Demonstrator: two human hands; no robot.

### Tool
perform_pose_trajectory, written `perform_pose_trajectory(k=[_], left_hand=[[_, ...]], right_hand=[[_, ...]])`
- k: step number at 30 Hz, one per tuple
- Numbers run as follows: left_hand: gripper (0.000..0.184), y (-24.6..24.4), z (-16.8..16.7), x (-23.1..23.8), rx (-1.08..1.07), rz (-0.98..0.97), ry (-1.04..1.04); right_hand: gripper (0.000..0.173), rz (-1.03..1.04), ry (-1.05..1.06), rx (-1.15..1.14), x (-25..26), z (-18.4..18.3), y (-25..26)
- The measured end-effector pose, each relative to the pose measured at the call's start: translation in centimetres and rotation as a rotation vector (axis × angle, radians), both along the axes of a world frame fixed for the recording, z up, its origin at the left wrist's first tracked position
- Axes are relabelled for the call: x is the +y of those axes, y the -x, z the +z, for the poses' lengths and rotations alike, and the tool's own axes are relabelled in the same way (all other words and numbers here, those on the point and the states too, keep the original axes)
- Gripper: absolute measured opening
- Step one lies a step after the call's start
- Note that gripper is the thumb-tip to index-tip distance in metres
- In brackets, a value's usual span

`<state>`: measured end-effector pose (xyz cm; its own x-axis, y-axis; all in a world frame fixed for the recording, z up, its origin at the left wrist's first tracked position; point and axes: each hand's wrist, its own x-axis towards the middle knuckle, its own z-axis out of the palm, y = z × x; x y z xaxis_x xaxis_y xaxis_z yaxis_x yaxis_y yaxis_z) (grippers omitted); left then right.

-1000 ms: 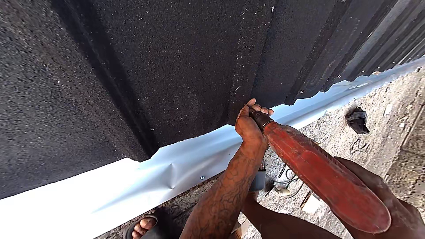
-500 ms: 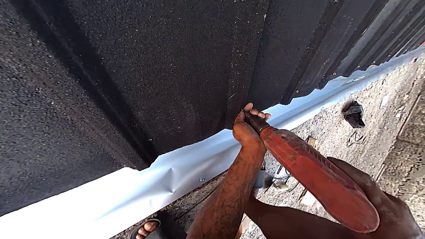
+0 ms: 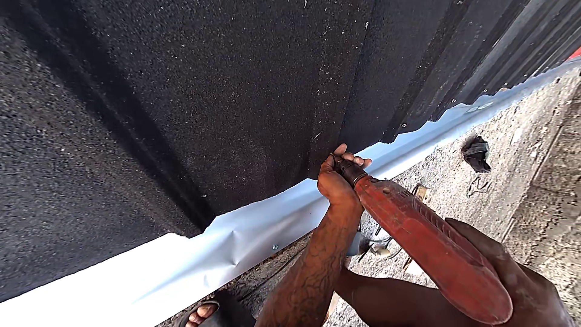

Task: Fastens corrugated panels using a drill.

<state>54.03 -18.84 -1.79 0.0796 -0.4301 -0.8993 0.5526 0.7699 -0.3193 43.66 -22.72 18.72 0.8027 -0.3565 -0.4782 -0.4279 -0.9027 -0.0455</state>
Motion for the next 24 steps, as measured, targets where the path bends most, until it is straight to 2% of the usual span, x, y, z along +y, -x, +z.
perform_pose_trajectory(k=[16, 20, 24], left_hand=[[0.057, 0.1, -0.5, 0.4, 0.003, -0.006, 0.047], [0.055, -0.9, -0.9, 0.3, 0.036, -0.006, 0.022], [0.056, -0.4, -0.7, 0.2, 0.044, 0.006, 0.031]], right_hand=[[0.051, 0.110, 0.082, 0.004, 0.3, -0.7, -0.3], [0.052, 0.058, 0.013, 0.051, 0.2, -0.6, -1.6], [0.052, 0.064, 0.041, 0.064, 0.0, -0.3, -1.6]])
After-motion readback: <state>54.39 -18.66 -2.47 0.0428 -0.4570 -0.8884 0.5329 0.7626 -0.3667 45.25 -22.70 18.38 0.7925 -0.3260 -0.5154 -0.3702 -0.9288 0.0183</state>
